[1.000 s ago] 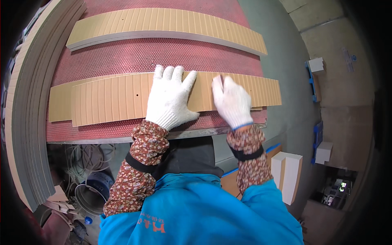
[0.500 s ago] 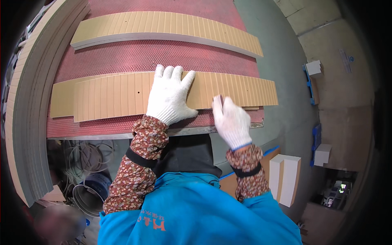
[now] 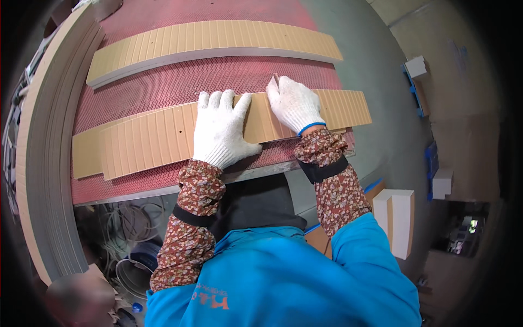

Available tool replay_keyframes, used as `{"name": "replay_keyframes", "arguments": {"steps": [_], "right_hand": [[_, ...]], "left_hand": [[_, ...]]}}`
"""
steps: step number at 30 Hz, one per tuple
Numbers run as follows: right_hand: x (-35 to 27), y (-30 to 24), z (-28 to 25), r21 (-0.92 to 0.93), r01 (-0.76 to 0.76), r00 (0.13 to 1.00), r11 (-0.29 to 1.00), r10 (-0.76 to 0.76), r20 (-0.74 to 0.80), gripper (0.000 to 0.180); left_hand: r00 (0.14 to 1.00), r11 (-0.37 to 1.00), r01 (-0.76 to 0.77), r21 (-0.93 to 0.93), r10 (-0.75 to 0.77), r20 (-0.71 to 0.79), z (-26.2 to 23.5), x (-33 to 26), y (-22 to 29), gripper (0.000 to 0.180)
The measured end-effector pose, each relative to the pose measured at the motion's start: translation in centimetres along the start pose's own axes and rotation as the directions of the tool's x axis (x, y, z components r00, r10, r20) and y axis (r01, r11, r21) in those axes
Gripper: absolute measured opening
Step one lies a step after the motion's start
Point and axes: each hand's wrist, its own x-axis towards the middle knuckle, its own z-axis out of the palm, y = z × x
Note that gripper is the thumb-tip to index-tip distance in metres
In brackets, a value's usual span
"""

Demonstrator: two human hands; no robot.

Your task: Sanding the surfaces and edges of slatted wood furniture components using a manual sanding block.

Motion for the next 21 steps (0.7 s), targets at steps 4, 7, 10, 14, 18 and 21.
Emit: {"name": "replay_keyframes", "arguments": {"steps": [4, 7, 10, 14, 18, 21], "right_hand": [[-4.1, 0.4, 0.0, -0.029, -0.004, 0.999, 1.0, 0.006, 0.049, 0.047], [-9.3, 1.8, 0.8, -0.064, 0.059, 0.997, 0.996, -0.062, -0.044, 0.043], [-12.1, 2.1, 1.3, -0.055, 0.065, 0.995, 0.996, -0.069, -0.075, 0.041], [-9.7, 1.7, 1.1, -0.063, 0.087, 0.994, 0.994, -0.091, -0.065, 0.041], [-2.5, 0.3, -0.7, 0.017, -0.062, 0.997, 0.998, 0.061, 0.044, 0.049], [1.1, 0.2, -0.4, 0.072, 0.005, 0.997, 0.997, -0.01, 0.081, 0.053]], "left_hand": [[1.0, 1.0, 0.002, 0.014, -0.002, -0.023, 0.5, -0.3, -0.2, 0.105], [0.999, 1.0, -0.008, 0.011, 0.008, -0.043, 0.4, -0.4, -0.1, 0.104], [1.0, 1.0, 0.005, 0.006, -0.005, -0.031, 0.1, -0.5, -0.2, 0.104], [0.999, 1.0, -0.016, 0.016, 0.017, -0.036, 0.2, -0.6, -0.2, 0.105], [0.993, 0.998, -0.057, 0.012, 0.058, -0.102, 0.5, 0.1, 0.3, 0.1], [0.999, 0.999, -0.039, 0.036, 0.04, -0.021, -0.2, 0.0, 0.4, 0.102]]}}
